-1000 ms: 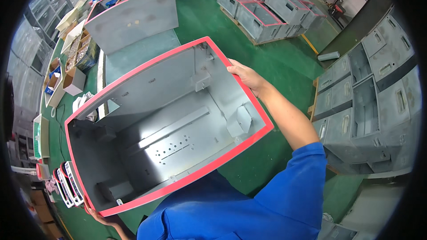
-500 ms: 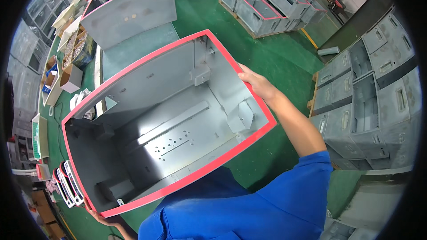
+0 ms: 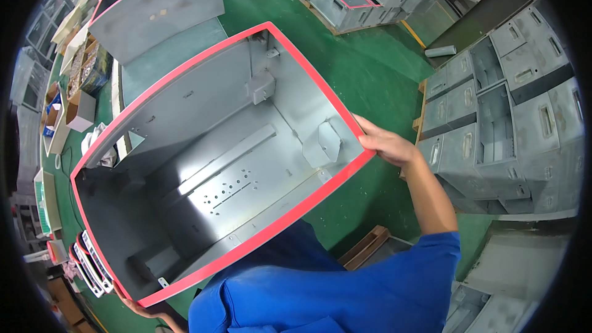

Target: The person applies red protective tape along the edges of a metal cabinet frame. They measure and cut the tape, then press it firmly onto the corners and sides of the unit to cover the edges. The person works on multiple edges of the same cabinet throughout the clip.

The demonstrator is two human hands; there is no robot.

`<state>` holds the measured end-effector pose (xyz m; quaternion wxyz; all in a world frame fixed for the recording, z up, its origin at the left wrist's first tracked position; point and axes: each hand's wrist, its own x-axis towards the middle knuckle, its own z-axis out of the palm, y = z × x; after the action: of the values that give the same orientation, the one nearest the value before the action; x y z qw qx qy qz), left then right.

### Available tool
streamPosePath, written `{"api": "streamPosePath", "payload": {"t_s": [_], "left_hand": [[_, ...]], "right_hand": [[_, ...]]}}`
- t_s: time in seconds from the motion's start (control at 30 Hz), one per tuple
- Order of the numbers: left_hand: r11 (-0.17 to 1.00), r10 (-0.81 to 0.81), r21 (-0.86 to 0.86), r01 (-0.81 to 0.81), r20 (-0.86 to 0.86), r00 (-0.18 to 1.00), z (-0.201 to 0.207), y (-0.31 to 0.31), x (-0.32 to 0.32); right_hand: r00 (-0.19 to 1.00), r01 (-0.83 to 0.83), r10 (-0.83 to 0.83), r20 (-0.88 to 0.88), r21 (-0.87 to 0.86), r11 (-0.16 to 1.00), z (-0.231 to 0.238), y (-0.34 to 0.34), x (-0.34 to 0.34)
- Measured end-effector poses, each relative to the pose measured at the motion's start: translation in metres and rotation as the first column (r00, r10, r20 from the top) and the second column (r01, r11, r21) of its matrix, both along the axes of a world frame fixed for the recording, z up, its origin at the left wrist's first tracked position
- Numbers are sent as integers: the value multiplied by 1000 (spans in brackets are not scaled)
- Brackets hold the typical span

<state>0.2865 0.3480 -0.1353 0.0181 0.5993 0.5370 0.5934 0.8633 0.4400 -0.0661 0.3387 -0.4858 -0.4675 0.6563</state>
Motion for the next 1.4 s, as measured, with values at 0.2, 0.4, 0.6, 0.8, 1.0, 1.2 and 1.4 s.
{"api": "streamPosePath", "payload": {"t_s": [0.2,0.4,0.6,0.8,1.0,1.2,1.4], "left_hand": [[979,190,-151,-134,464,865,3,0,4],[958,282,-164,-236,368,886,4,0,4],[973,206,-209,-96,609,766,8,-8,7],[962,254,-242,-128,612,749,15,2,16],[959,246,-269,-91,627,739,14,-14,15],[948,237,-315,-34,636,734,17,-11,12],[937,268,-340,-75,564,781,20,35,-12]], "right_hand": [[995,33,-33,90,1,999,-14,95,-7],[990,125,-125,63,8,992,-14,227,-37],[945,-282,173,278,422,862,-27,287,-41],[959,280,-275,-65,98,955,-61,257,11],[871,316,-348,347,147,937,-8,58,3],[573,817,-810,122,-3,577,-20,-27,-35],[669,735,-734,-115,246,631,-25,-4,-68]]}}
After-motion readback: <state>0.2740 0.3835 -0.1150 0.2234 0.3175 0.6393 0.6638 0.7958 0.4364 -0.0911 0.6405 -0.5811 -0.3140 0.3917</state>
